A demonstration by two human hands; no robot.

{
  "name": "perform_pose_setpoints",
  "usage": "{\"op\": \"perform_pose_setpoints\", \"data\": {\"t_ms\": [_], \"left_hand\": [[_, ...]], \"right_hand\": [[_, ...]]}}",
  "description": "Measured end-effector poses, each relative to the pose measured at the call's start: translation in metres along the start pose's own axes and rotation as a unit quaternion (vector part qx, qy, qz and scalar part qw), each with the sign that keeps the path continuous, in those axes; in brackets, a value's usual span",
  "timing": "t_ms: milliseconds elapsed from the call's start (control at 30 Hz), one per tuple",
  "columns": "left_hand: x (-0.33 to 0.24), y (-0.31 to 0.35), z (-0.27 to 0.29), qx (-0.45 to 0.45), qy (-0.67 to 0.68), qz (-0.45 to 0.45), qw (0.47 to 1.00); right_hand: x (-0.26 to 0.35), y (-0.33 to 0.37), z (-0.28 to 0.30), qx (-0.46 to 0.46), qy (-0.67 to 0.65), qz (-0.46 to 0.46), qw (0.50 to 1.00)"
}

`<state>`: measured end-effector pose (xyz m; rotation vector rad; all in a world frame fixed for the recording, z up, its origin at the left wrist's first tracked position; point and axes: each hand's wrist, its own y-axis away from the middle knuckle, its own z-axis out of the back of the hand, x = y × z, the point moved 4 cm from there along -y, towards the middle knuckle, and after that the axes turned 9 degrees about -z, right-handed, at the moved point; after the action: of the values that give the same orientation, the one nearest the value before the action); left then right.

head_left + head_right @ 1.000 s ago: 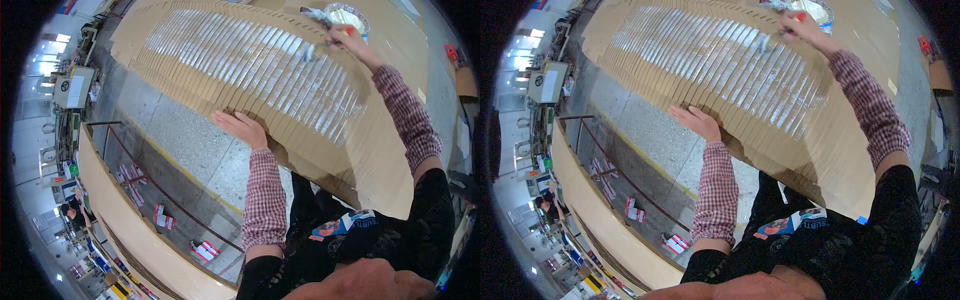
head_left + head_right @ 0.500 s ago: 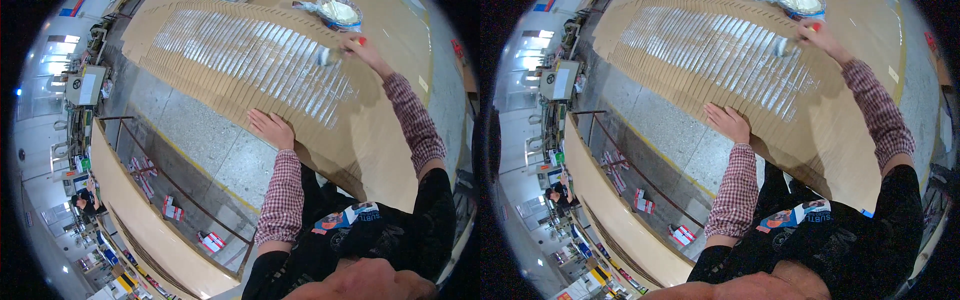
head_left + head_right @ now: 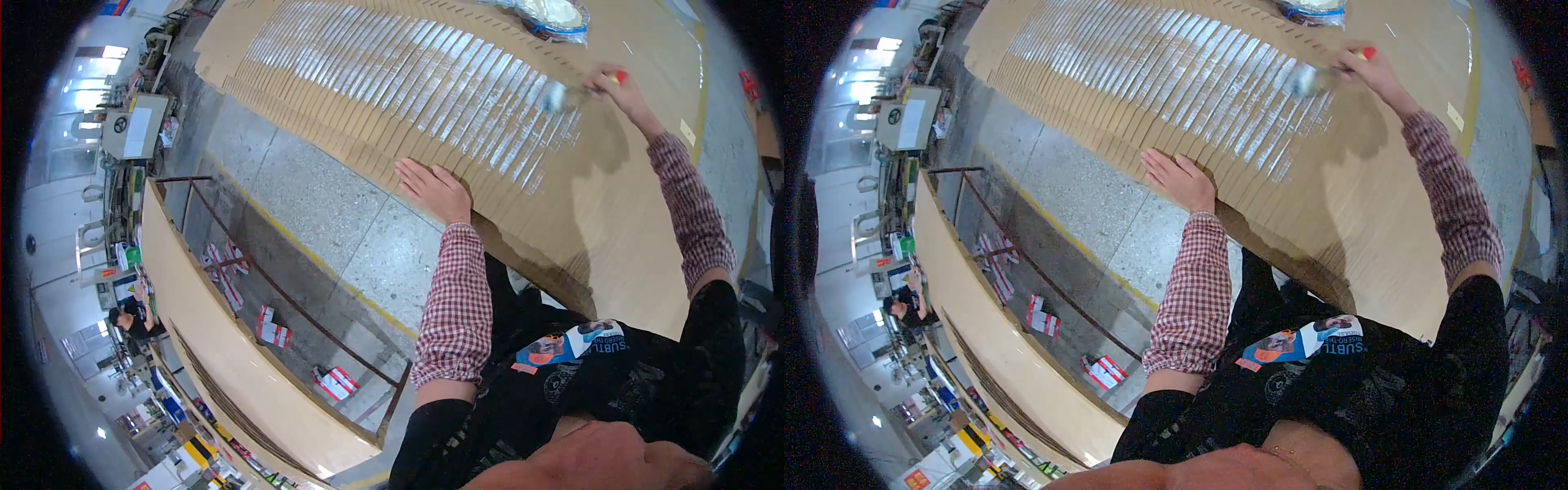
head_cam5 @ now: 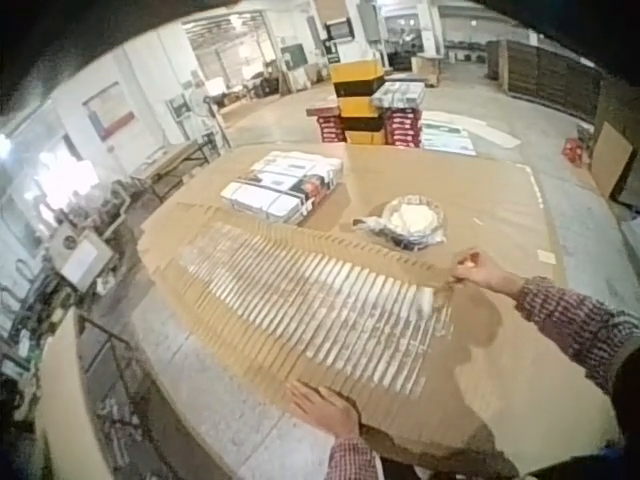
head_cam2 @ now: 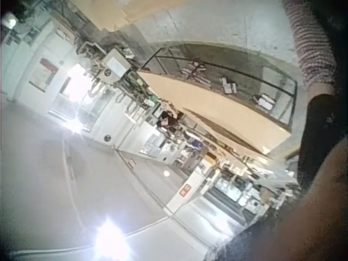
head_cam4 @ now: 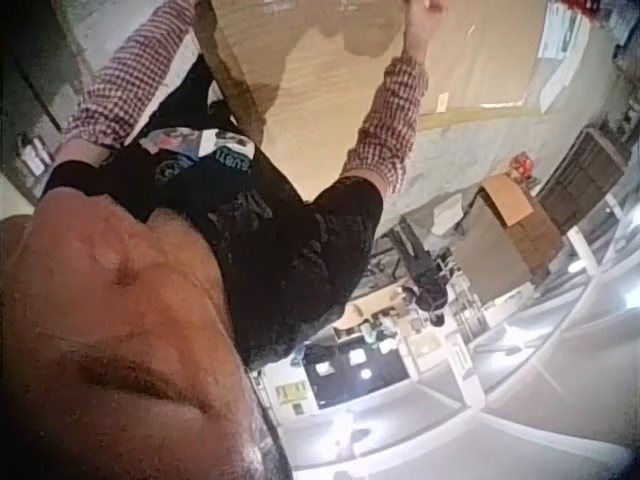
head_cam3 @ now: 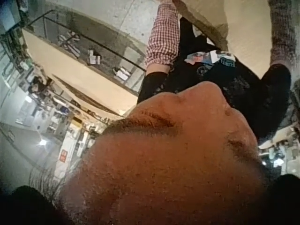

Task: Applying adhesive to strips of corrugated cardboard using a brush.

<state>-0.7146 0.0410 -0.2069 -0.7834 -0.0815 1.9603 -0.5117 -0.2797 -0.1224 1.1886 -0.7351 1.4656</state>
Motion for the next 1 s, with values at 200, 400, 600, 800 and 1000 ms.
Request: {"op": "perform_pose_setpoints", "data": {"t_ms": [200, 400, 600, 800, 1000], "left_hand": [[0.007, -0.001, 0.009, 0.002, -0.031, 0.006, 1.000], [-0.013, 0.003, -0.004, 0.025, 0.015, 0.003, 1.000], [0.001, -0.002, 0.002, 0.028, 0.031, 0.016, 0.999], [0.007, -0.007, 0.008, 0.022, 0.019, 0.023, 0.999], [0.003, 0.011, -0.002, -0.033, 0.078, 0.034, 0.996]], "right_hand": [[0.026, 0.001, 0.004, 0.050, 0.034, 0.009, 0.998], [0.084, -0.119, -0.128, 0.110, -0.010, 0.089, 0.990], [0.116, -0.108, -0.181, 0.030, 0.125, 0.177, 0.976], [0.094, 0.009, -0.130, 0.119, 0.272, 0.091, 0.951], [0.106, 0.021, -0.184, 0.089, 0.050, 0.234, 0.967]]}}
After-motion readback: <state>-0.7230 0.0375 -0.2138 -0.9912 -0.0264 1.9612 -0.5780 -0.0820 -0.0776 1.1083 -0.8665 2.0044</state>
